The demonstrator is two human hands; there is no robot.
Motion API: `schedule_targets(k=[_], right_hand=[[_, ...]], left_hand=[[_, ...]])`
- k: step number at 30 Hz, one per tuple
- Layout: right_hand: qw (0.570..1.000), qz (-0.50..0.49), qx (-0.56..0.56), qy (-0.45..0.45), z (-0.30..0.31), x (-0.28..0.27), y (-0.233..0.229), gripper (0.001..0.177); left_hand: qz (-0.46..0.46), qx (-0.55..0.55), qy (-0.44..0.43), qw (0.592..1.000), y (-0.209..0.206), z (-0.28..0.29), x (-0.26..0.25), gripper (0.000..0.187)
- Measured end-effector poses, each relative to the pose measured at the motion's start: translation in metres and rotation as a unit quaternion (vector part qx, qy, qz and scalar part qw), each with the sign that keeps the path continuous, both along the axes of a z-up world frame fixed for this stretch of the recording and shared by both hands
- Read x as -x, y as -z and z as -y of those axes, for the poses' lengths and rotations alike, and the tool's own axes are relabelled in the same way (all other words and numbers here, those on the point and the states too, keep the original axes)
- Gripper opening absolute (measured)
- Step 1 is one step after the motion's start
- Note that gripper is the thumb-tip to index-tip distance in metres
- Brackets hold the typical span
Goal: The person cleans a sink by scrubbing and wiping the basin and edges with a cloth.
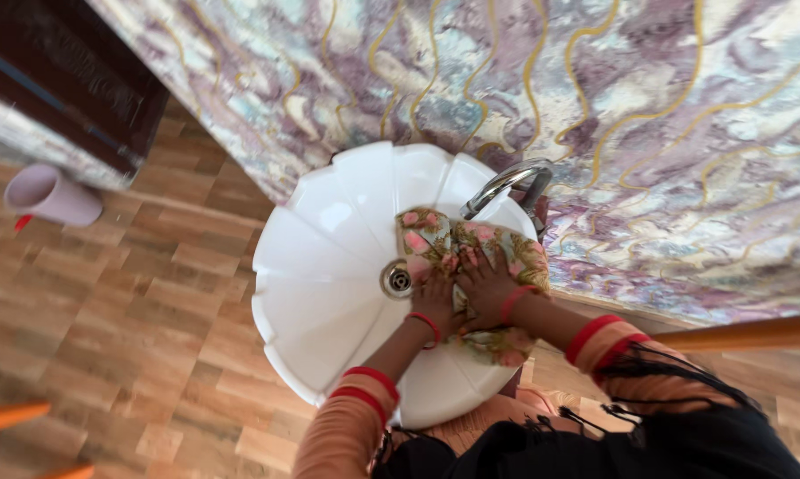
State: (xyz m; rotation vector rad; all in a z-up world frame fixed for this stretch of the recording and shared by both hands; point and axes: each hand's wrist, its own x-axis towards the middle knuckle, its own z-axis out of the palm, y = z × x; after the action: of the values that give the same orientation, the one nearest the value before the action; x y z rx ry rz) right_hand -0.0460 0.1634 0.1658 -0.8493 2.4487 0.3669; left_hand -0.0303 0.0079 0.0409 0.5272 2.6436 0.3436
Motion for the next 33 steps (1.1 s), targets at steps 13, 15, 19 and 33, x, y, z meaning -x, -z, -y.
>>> schedule_targets(k=[13, 15, 19, 33], right_hand=[[0.947, 0.202, 0.139, -0.207, 0.135, -0.068, 0.101, 0.100], [0.857, 0.260, 0.403, -0.186, 0.140, -0.051, 0.082, 0.069], [0.768, 0.510, 0.382, -0.070, 0.153, 0.000, 0.025, 0.053], [0.953, 0.080, 0.234, -0.177, 0.192, 0.009, 0.074, 0.139]], left_hand=[[0.036, 0.209, -0.079, 0.974, -0.091, 0.130, -0.123, 0.068], [0.070, 0.129, -0.095, 0.985, -0.100, 0.153, -0.112, 0.059], [0.203, 0.009, -0.109, 0.973, -0.110, 0.196, -0.073, 0.068], [0.145, 0.242, -0.080, 0.956, -0.110, 0.188, -0.013, 0.129]])
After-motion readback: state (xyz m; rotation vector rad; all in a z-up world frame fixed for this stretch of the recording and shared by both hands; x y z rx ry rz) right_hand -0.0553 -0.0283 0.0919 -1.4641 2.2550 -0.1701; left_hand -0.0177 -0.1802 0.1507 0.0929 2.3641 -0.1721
